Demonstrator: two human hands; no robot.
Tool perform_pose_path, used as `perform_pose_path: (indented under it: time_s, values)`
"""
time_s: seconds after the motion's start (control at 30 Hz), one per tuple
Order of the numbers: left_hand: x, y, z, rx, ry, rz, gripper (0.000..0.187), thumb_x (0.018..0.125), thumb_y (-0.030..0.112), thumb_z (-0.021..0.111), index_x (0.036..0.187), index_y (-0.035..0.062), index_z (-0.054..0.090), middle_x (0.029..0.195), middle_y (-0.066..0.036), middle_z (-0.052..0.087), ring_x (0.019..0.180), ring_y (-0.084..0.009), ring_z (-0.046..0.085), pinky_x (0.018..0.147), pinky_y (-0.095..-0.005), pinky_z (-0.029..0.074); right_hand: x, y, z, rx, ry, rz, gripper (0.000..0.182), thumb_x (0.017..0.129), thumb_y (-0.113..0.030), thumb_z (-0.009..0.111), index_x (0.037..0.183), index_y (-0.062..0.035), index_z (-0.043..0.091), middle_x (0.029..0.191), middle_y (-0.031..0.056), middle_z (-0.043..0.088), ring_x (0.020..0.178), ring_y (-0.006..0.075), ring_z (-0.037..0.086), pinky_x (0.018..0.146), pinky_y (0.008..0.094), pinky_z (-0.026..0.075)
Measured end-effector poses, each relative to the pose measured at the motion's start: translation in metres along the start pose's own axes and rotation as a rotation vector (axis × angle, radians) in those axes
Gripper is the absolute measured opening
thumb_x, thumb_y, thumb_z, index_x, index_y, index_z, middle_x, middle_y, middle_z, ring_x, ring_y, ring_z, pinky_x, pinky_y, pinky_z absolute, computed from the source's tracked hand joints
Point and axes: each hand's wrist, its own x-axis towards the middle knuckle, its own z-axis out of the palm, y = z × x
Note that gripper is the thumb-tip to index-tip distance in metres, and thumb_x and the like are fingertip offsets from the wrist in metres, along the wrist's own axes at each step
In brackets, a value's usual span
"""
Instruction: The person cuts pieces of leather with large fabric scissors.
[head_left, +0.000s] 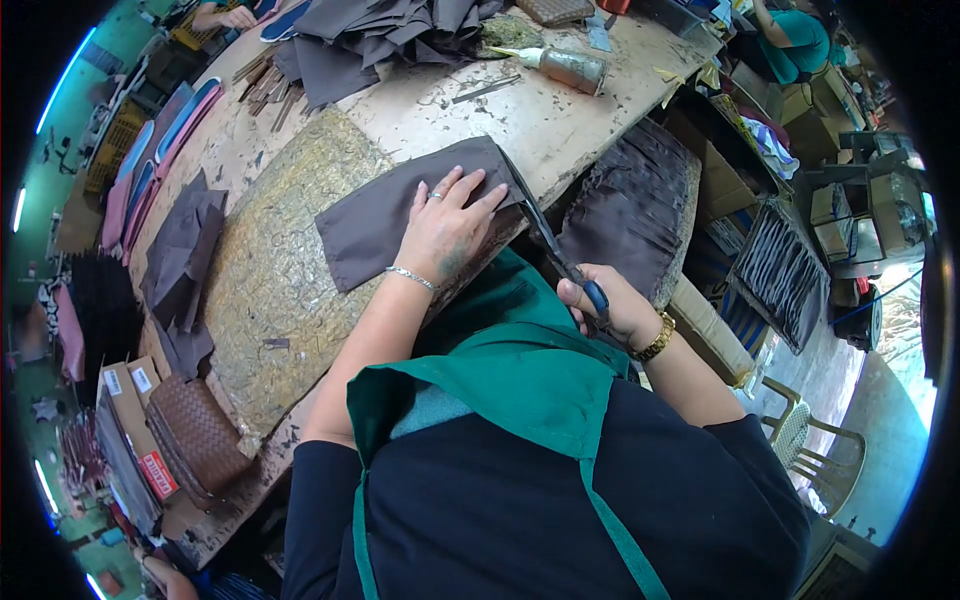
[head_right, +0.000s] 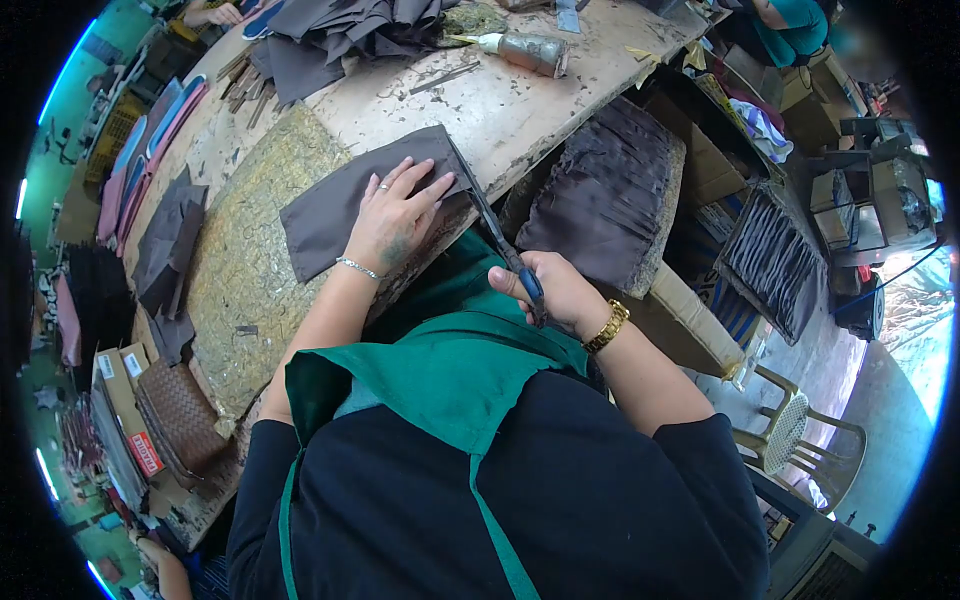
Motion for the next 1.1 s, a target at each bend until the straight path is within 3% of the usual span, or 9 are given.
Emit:
perform_pose_path:
  time_s: [0.37, 0.43, 0.63, 0.77, 0.83, 0.97, 1.03, 1.1]
  values:
    - [0.000, -0.001, -0.001, 0.011, 0.000, 0.015, 0.034, 0.081, 0.020, 0.054, 0.115, 0.0239, 0.052, 0.123, -0.006, 0.046, 0.119, -0.0279, 0.038, 0.092, -0.0559, 0.032, 0.003, 0.001, 0.001, 0.043, -0.014, 0.012, 0.043, 0.077, -0.050, 0.058, 0.072, -0.0087, 0.045, 0.056, -0.0024, 0.047, 0.045, 0.0054, 0.047, 0.042, 0.0179, 0.037]
    - [0.000, 0.000, -0.001, 0.014, -0.004, 0.019, 0.034, 0.081, 0.019, 0.054, 0.115, 0.0239, 0.052, 0.123, -0.006, 0.046, 0.119, -0.0278, 0.039, 0.092, -0.0558, 0.032, 0.008, 0.002, 0.002, 0.030, 0.034, -0.025, 0.056, 0.067, -0.061, 0.062, 0.068, -0.0068, 0.048, 0.051, -0.0019, 0.045, 0.041, 0.0074, 0.047, 0.040, 0.0204, 0.041]
    - [0.000, 0.000, -0.001, -0.003, 0.017, 0.023, 0.035, 0.081, 0.019, 0.054, 0.115, 0.0239, 0.052, 0.123, -0.006, 0.046, 0.119, -0.0277, 0.039, 0.092, -0.0556, 0.032, 0.005, 0.002, 0.006, 0.047, 0.051, -0.022, 0.058, 0.066, -0.062, 0.061, 0.067, -0.0064, 0.048, 0.051, -0.0010, 0.046, 0.041, 0.0077, 0.048, 0.040, 0.0207, 0.042]
    - [0.000, 0.000, -0.002, -0.010, 0.022, 0.026, 0.034, 0.080, 0.019, 0.054, 0.114, 0.0236, 0.053, 0.122, -0.006, 0.046, 0.118, -0.0282, 0.039, 0.091, -0.0559, 0.032, 0.002, 0.004, 0.006, -0.003, 0.042, -0.045, 0.059, 0.065, -0.063, 0.060, 0.067, -0.0059, 0.049, 0.052, -0.0005, 0.047, 0.042, 0.0080, 0.049, 0.040, 0.0213, 0.042]
    - [0.000, 0.001, -0.003, -0.013, 0.025, 0.026, 0.034, 0.080, 0.019, 0.054, 0.114, 0.0235, 0.053, 0.122, -0.006, 0.047, 0.118, -0.0283, 0.039, 0.091, -0.0561, 0.032, 0.003, 0.007, 0.005, -0.027, 0.012, -0.021, 0.045, 0.077, -0.050, 0.058, 0.072, -0.0075, 0.046, 0.055, -0.0021, 0.047, 0.044, 0.0057, 0.047, 0.041, 0.0185, 0.038]
    - [0.000, 0.000, -0.001, -0.012, 0.026, 0.028, 0.033, 0.081, 0.021, 0.053, 0.113, 0.0234, 0.053, 0.122, -0.006, 0.046, 0.118, -0.0286, 0.040, 0.091, -0.0569, 0.032, 0.005, 0.007, 0.006, -0.029, 0.004, -0.024, 0.044, 0.077, -0.050, 0.059, 0.072, -0.0078, 0.046, 0.055, -0.0019, 0.047, 0.044, 0.0059, 0.047, 0.040, 0.0185, 0.038]
    - [-0.001, -0.001, 0.000, -0.009, 0.031, 0.032, 0.031, 0.081, 0.023, 0.053, 0.112, 0.0233, 0.054, 0.121, -0.006, 0.046, 0.117, -0.0288, 0.040, 0.090, -0.0573, 0.032, 0.006, 0.006, 0.007, -0.013, 0.039, -0.051, 0.060, 0.066, -0.064, 0.059, 0.068, -0.0046, 0.049, 0.050, -0.0004, 0.046, 0.041, 0.0090, 0.050, 0.040, 0.0218, 0.042]
    - [-0.001, -0.001, 0.000, 0.003, 0.026, 0.041, 0.031, 0.081, 0.022, 0.053, 0.112, 0.0233, 0.054, 0.121, -0.006, 0.046, 0.117, -0.0286, 0.040, 0.090, -0.0574, 0.032, 0.009, 0.006, 0.007, -0.013, 0.048, -0.057, 0.060, 0.066, -0.064, 0.059, 0.067, -0.0046, 0.049, 0.050, -0.0002, 0.046, 0.041, 0.0090, 0.050, 0.040, 0.0219, 0.042]
